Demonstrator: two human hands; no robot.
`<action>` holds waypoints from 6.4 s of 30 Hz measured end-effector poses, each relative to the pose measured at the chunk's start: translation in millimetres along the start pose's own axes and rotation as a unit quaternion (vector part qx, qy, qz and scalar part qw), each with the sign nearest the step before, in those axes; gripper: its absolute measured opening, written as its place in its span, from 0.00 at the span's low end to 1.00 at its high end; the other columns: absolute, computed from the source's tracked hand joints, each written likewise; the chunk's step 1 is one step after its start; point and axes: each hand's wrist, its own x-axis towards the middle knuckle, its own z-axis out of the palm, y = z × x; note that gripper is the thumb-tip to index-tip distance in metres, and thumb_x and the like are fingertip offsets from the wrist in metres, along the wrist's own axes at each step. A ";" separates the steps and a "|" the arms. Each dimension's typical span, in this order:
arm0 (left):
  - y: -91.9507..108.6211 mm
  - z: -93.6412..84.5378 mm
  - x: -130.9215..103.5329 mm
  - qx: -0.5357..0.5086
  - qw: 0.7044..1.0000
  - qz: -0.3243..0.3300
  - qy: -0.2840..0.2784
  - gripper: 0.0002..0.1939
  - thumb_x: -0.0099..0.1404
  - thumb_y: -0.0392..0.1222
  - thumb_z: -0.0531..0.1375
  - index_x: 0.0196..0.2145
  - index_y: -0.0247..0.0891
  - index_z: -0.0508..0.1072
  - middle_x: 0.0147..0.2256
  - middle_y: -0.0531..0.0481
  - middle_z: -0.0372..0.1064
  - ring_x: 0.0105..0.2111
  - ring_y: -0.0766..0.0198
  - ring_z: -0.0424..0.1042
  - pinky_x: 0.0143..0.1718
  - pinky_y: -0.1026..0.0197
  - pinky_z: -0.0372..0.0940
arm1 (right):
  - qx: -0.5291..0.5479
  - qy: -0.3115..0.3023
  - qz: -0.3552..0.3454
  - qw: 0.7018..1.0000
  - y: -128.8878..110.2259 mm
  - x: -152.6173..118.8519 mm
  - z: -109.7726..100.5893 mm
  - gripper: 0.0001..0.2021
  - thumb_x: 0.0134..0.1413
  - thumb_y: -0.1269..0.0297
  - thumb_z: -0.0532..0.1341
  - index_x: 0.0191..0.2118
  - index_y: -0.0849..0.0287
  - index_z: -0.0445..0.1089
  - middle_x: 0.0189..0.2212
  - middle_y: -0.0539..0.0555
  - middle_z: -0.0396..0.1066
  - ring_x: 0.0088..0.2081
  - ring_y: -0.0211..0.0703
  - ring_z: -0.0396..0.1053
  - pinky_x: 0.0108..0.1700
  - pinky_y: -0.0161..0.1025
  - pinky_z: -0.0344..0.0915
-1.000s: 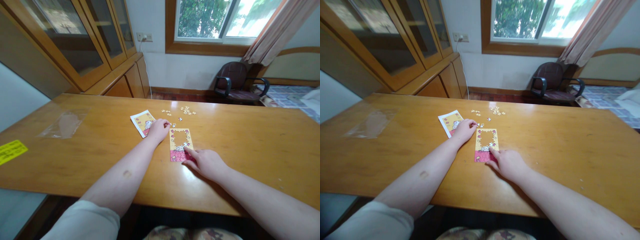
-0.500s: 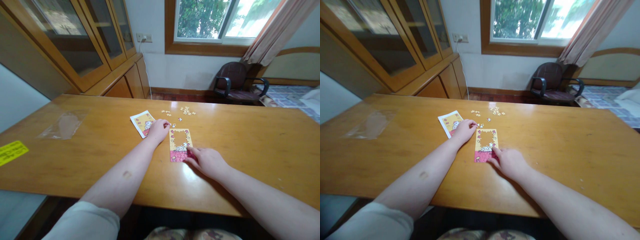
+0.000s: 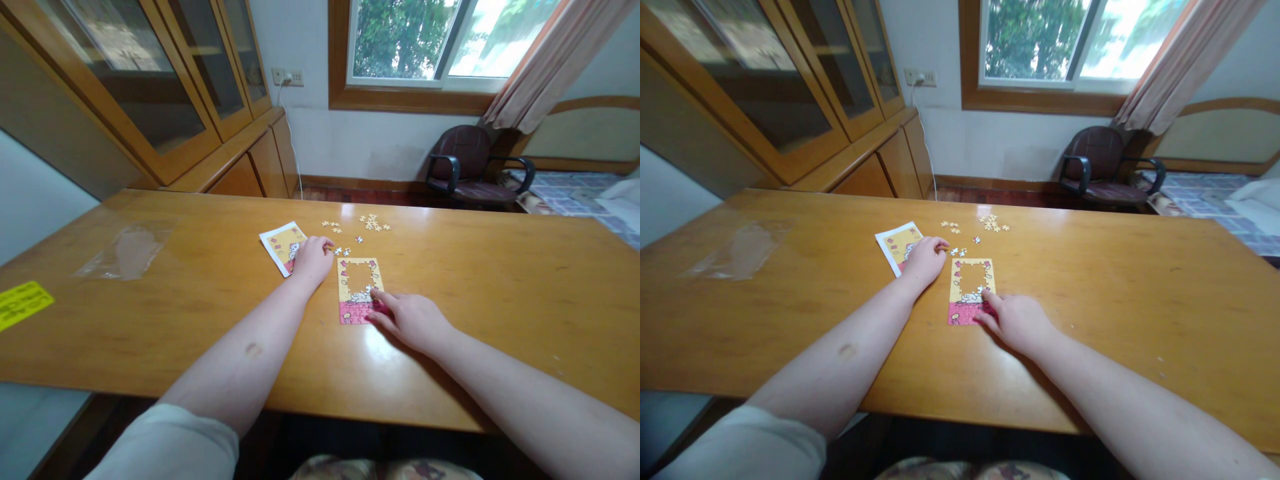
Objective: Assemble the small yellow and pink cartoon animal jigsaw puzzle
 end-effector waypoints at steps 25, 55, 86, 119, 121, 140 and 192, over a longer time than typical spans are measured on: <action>3.0 1.0 -6.0 0.090 0.995 0.027 -0.031 0.13 0.63 0.44 0.55 0.43 0.44 0.76 0.47 0.45 0.71 0.49 0.48 0.62 0.51 0.47 0.57 | 0.220 0.138 0.084 0.962 16.9 17.3 -2.4 0.17 0.60 0.53 0.51 0.38 0.56 0.75 0.29 0.53 0.76 0.30 0.42 0.71 0.33 0.37 0.63; 20.4 -11.4 -14.5 -0.059 0.964 0.214 -0.146 0.08 0.61 0.44 0.59 0.33 0.44 0.79 0.36 0.49 0.76 0.42 0.59 0.70 0.47 0.56 0.62 | 0.192 0.097 -0.005 0.977 17.3 17.1 -0.7 0.16 0.61 0.56 0.52 0.33 0.56 0.74 0.28 0.53 0.75 0.29 0.40 0.69 0.33 0.35 0.60; 24.6 -8.7 -18.2 -0.018 0.918 0.320 -0.231 0.07 0.58 0.42 0.60 0.30 0.41 0.79 0.29 0.52 0.76 0.32 0.64 0.71 0.38 0.61 0.62 | 0.016 0.024 -0.053 0.998 -0.5 8.1 -1.3 0.19 0.62 0.49 0.50 0.51 0.50 0.69 0.31 0.54 0.75 0.28 0.42 0.70 0.28 0.35 0.52; 23.9 -10.5 -18.8 -0.010 0.926 0.315 -0.208 0.08 0.54 0.35 0.58 0.30 0.41 0.77 0.28 0.53 0.74 0.32 0.63 0.69 0.37 0.61 0.61 | 0.036 0.015 -0.029 0.999 -1.7 10.2 -0.3 0.21 0.62 0.48 0.50 0.51 0.51 0.69 0.34 0.55 0.76 0.31 0.45 0.72 0.29 0.37 0.57; 24.0 -11.1 -18.9 -0.009 0.924 0.321 -0.209 0.08 0.54 0.35 0.58 0.30 0.42 0.77 0.27 0.53 0.73 0.32 0.63 0.69 0.37 0.61 0.60 | 0.036 0.014 -0.027 0.999 -2.0 10.7 -0.4 0.21 0.62 0.47 0.50 0.50 0.52 0.69 0.33 0.55 0.76 0.31 0.44 0.72 0.29 0.37 0.57; 23.3 -9.3 -17.5 0.010 0.951 0.267 -0.158 0.07 0.59 0.42 0.58 0.30 0.39 0.74 0.30 0.50 0.72 0.35 0.60 0.66 0.39 0.59 0.61 | 0.038 0.004 -0.008 0.999 -3.1 13.4 -0.2 0.21 0.61 0.47 0.51 0.51 0.53 0.69 0.34 0.57 0.77 0.32 0.48 0.74 0.31 0.38 0.60; 14.6 -1.5 -13.4 -0.155 0.973 0.129 -0.113 0.11 0.61 0.40 0.55 0.40 0.39 0.75 0.34 0.50 0.74 0.33 0.63 0.71 0.37 0.61 0.65 | 0.079 0.026 0.007 0.997 1.0 12.6 1.6 0.20 0.62 0.48 0.50 0.47 0.53 0.72 0.36 0.56 0.77 0.35 0.47 0.74 0.35 0.38 0.63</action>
